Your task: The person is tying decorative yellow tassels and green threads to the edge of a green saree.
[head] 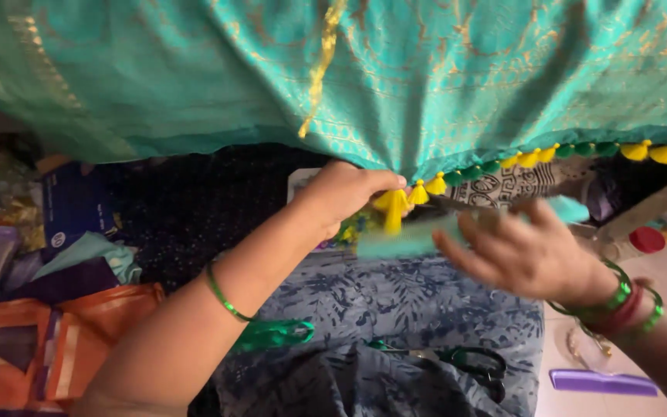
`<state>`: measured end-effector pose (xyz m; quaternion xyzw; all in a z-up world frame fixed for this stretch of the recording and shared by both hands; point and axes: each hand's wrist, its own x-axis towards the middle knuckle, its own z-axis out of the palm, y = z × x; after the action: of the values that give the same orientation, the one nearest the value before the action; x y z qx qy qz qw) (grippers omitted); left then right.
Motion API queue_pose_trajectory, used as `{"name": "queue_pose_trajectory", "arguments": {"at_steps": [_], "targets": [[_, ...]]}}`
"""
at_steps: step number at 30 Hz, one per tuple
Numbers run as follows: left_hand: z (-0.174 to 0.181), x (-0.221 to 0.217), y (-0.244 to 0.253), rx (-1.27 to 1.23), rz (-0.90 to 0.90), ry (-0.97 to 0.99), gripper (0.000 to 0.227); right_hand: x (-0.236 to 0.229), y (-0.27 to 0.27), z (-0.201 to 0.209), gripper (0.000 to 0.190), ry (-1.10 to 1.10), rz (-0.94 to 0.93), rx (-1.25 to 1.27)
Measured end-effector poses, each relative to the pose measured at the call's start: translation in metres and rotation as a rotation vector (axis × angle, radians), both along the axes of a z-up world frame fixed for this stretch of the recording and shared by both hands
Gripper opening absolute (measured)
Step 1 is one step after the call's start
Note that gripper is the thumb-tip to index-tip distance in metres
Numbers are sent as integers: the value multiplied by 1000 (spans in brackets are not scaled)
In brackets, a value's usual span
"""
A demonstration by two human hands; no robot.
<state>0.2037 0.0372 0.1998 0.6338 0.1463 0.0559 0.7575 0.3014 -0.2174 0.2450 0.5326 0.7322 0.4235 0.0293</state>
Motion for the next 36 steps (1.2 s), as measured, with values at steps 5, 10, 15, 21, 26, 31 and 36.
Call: {"name": "queue_pose_trajectory", "arguments": {"at_steps": [5, 10, 15, 21, 26, 31, 36], "targets": [[-18, 1, 7, -90, -37, -68, 21, 13, 1, 2, 39, -82, -12, 73], [-1, 1, 3, -71, -13, 28, 25, 24, 1, 0, 46, -74, -37, 22], [-5, 1, 5, -23, -18, -42, 24, 31, 6, -11, 44, -23, -59, 111], [-11, 6, 10, -100, -27, -2, 23, 22, 14, 4, 45, -55, -7, 87], [-10, 7, 7, 19, 28, -70, 23, 31, 9, -18, 48, -14, -80, 67], [-12, 8, 8, -118, 17, 7, 23, 26, 12, -10, 45, -28, 31, 67], [-4, 9, 4, -73, 43, 29, 22, 30, 10, -20, 49, 22, -51, 60]]}}
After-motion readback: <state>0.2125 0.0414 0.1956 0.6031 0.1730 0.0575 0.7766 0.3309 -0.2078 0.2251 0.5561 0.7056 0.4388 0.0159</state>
